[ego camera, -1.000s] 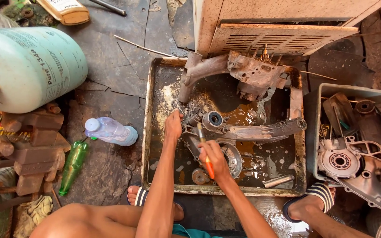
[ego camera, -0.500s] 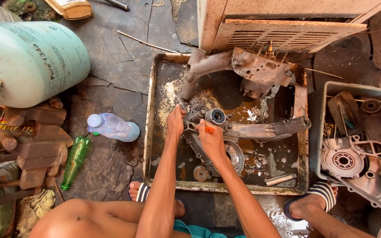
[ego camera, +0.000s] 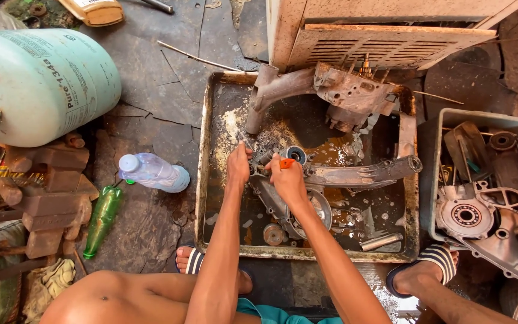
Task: Scrubbing and cleaning motorcycle engine components with a brush in a tray of cleaning fluid.
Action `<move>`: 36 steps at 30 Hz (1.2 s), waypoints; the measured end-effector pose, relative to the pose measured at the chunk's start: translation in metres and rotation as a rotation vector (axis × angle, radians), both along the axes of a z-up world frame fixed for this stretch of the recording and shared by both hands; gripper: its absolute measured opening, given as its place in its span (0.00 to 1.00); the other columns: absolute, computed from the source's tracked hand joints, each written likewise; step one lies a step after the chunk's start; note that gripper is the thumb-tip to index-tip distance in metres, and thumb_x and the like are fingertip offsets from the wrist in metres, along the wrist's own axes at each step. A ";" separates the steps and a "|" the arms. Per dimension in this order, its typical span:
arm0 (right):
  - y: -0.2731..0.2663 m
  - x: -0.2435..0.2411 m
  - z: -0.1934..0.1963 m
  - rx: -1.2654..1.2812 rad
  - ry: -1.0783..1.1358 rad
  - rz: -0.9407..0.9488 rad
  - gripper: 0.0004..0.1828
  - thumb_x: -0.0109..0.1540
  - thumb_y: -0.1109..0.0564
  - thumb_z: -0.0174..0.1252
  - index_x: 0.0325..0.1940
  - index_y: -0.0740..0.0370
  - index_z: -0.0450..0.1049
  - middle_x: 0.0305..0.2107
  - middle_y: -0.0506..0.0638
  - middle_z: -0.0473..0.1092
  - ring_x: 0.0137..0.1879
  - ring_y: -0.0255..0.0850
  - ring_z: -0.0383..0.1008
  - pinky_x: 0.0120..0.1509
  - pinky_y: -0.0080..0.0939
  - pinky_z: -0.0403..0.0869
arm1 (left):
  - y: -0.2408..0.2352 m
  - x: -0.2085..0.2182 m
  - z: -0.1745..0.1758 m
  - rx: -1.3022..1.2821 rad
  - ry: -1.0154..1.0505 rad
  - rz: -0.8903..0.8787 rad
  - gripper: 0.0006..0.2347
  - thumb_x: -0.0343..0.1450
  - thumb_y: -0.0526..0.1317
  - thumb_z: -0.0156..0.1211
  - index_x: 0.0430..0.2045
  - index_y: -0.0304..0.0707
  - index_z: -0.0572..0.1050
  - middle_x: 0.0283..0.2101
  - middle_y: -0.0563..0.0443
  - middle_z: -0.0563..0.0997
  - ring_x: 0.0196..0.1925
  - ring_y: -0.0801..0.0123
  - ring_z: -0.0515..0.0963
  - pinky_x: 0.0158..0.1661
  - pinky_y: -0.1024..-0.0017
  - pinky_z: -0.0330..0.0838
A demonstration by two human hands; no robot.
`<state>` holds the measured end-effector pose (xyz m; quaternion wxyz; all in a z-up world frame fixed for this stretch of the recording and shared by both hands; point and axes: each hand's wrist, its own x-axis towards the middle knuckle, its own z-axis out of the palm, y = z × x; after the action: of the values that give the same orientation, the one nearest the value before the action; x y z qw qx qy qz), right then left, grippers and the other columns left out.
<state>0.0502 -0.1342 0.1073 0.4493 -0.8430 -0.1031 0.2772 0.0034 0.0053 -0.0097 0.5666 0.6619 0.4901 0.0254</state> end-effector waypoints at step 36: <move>0.001 -0.034 -0.062 0.175 -0.107 0.064 0.26 0.71 0.47 0.46 0.26 0.61 0.78 0.15 0.61 0.72 0.19 0.48 0.71 0.31 0.44 0.71 | 0.002 -0.002 0.006 0.012 -0.019 -0.016 0.28 0.77 0.61 0.35 0.38 0.41 0.84 0.40 0.42 0.87 0.55 0.50 0.81 0.59 0.57 0.69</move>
<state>0.0159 -0.1330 0.0458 0.5060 -0.8104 -0.1774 0.2359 0.0012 0.0074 -0.0038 0.5675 0.6689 0.4791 0.0303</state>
